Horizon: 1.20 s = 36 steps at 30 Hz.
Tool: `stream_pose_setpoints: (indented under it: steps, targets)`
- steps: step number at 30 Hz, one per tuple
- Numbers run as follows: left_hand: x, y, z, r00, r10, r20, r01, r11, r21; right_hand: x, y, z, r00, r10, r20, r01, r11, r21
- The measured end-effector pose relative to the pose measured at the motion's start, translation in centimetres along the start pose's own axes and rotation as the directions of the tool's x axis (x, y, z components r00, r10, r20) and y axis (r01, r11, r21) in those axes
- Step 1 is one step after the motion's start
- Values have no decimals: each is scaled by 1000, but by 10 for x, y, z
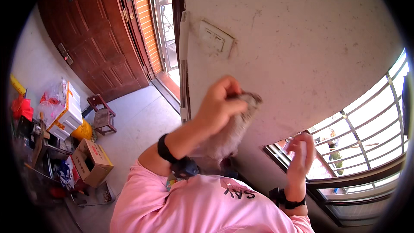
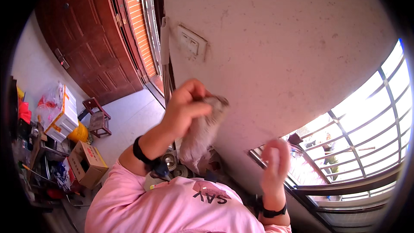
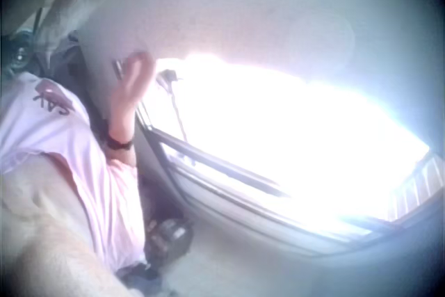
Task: Cleaning a light switch on the wall using a cloth and cleaning liquid.
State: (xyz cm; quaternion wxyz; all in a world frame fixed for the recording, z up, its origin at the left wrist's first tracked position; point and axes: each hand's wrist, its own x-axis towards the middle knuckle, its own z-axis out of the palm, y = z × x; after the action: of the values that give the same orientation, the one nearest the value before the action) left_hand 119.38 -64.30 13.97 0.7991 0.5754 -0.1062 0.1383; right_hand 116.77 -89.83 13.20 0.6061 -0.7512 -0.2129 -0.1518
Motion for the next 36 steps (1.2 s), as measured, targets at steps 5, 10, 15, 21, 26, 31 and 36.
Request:
stream_pose_setpoints:
  steps: [5, 10, 15, 21, 26, 31, 36]
  targets:
    - [-33, 16, 34, 982, -92, 167, 67, 986, 151, 12, -6, 52, 981, -96, 170, 36, 944, 327]
    - [-43, -7, 15, 944, -6, 331, 30, 997, -68, 28, -18, 52, 990, 2, 139, -77, 840, 537]
    - [-44, 3, 1, 928, -3, 372, -101, 960, 261, 39, -26, 51, 995, -26, 99, -6, 951, 310]
    - [-37, 34, -26, 995, 50, 90, -12, 923, -384, 42, -20, 9, 971, -236, -41, 225, 957, -185]
    - [3, 16, -70, 977, 87, -194, -165, 886, -434, 50, 2, -42, 755, -510, -411, 352, 845, -402]
    - [45, 7, -78, 831, 305, -466, -314, 947, 59, 66, 25, -36, 772, -337, -539, 158, 923, -351]
    - [80, -37, -56, 571, 763, -304, -205, 491, 847, 75, 59, -35, 736, -340, -586, 196, 935, -296]
